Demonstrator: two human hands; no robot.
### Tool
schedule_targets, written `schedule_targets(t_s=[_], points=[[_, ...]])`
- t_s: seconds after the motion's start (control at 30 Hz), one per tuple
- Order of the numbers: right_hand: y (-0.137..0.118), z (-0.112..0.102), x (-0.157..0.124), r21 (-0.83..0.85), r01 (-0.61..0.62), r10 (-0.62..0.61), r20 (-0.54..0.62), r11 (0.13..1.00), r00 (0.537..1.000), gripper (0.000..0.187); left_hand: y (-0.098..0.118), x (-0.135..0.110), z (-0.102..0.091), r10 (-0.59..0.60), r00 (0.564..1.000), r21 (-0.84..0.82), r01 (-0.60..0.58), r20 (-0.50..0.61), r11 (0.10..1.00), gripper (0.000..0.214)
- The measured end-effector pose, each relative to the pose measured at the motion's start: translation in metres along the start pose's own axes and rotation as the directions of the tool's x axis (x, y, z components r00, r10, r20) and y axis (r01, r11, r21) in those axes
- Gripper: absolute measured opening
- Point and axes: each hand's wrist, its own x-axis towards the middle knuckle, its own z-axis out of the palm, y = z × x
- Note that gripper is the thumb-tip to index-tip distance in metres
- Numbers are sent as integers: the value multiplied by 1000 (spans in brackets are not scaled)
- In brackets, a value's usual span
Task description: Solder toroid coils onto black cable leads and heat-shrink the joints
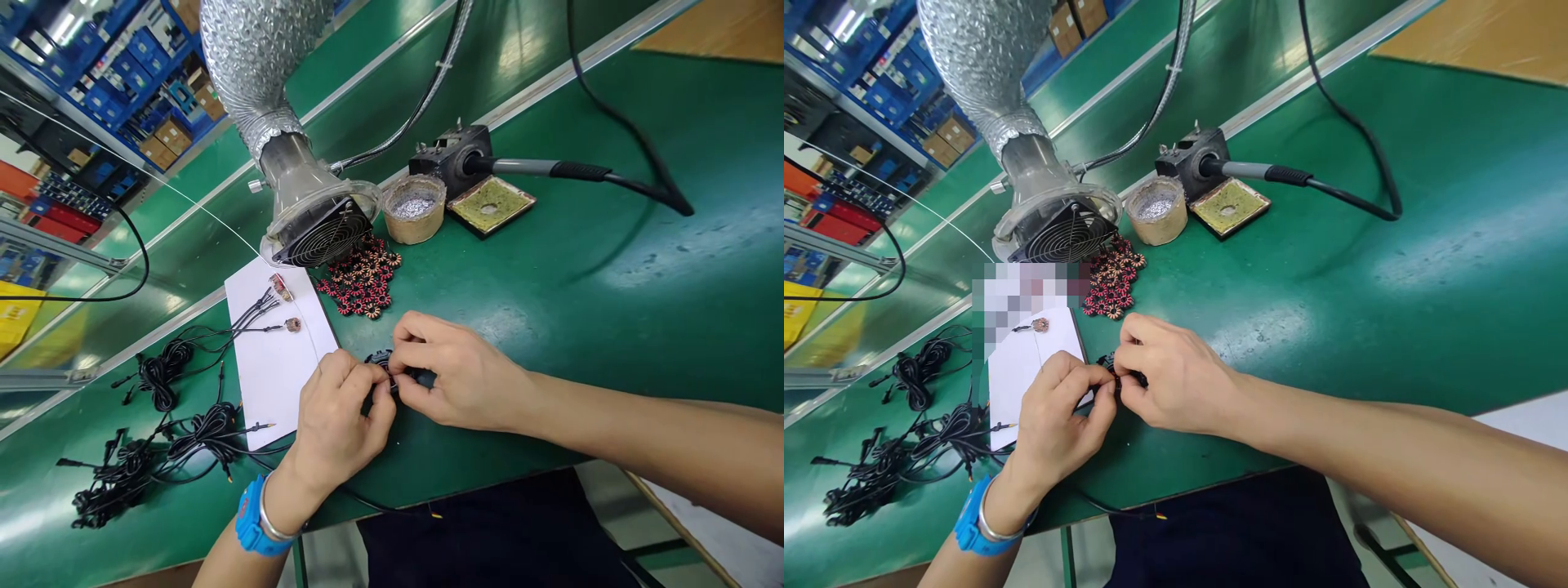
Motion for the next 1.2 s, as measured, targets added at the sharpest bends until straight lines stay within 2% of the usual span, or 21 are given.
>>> schedule_targets(t_s=[0.1, 0.23, 0.3, 0.37, 0.43, 0.5, 0.57, 0.6, 0.63, 0.67, 0.73, 0.83, 0.93, 1.07, 1.2], points=[[-1, -3, 0, 1, -13, 13, 13, 1000, 1000, 10, -6, -2, -12, -94, 995, -144, 95, 14, 985, 13], [-3, -16, 3, 15, -33, 34, -16, 999, 999, 11, -18, -7, -24, -253, 963, -248, 269, 94, 931, 41], [-1, -27, 4, 23, -103, 104, -54, 994, 993, 10, -21, -10, -28, -333, 933, -265, 358, 138, 895, 43], [5, -42, 2, 52, -252, 256, -94, 966, 962, 13, -24, -13, -29, -395, 906, -262, 422, 150, 868, 38], [15, -57, -3, 145, -434, 454, -161, 889, 876, 25, -26, -17, -29, -429, 894, -255, 447, 126, 857, 34], [29, -72, -7, 307, -547, 625, -293, 779, 724, 37, -28, -19, -26, -422, 899, -228, 438, 116, 870, 29], [46, -85, -7, 463, -538, 710, -443, 704, 548, 42, -29, -20, -23, -397, 905, -169, 419, 149, 892, 25], [54, -90, -5, 509, -501, 714, -502, 700, 487, 44, -29, -20, -22, -384, 905, -126, 409, 181, 904, 23], [62, -94, -1, 525, -457, 695, -555, 718, 456, 46, -28, -20, -21, -372, 902, -77, 396, 221, 915, 22], [70, -97, 4, 507, -426, 662, -597, 750, 454, 48, -27, -19, -20, -365, 895, -31, 385, 258, 922, 22], [83, -98, 17, 423, -415, 590, -645, 805, 486, 47, -22, -18, -20, -358, 874, 15, 374, 330, 927, 23], [97, -93, 38, 318, -469, 550, -649, 824, 525, 39, -13, -17, -20, -363, 842, -64, 420, 399, 905, 24], [108, -88, 52, 267, -508, 545, -640, 819, 541, 41, -7, -17, -20, -371, 831, -164, 469, 414, 868, 23], [114, -86, 55, 260, -529, 560, -620, 808, 550, 46, -1, -17, -17, -345, 857, -236, 452, 383, 861, 20], [107, -88, 51, 303, -495, 559, -640, 815, 528, 38, 2, -18, -12, -301, 900, -235, 382, 316, 894, 17]])
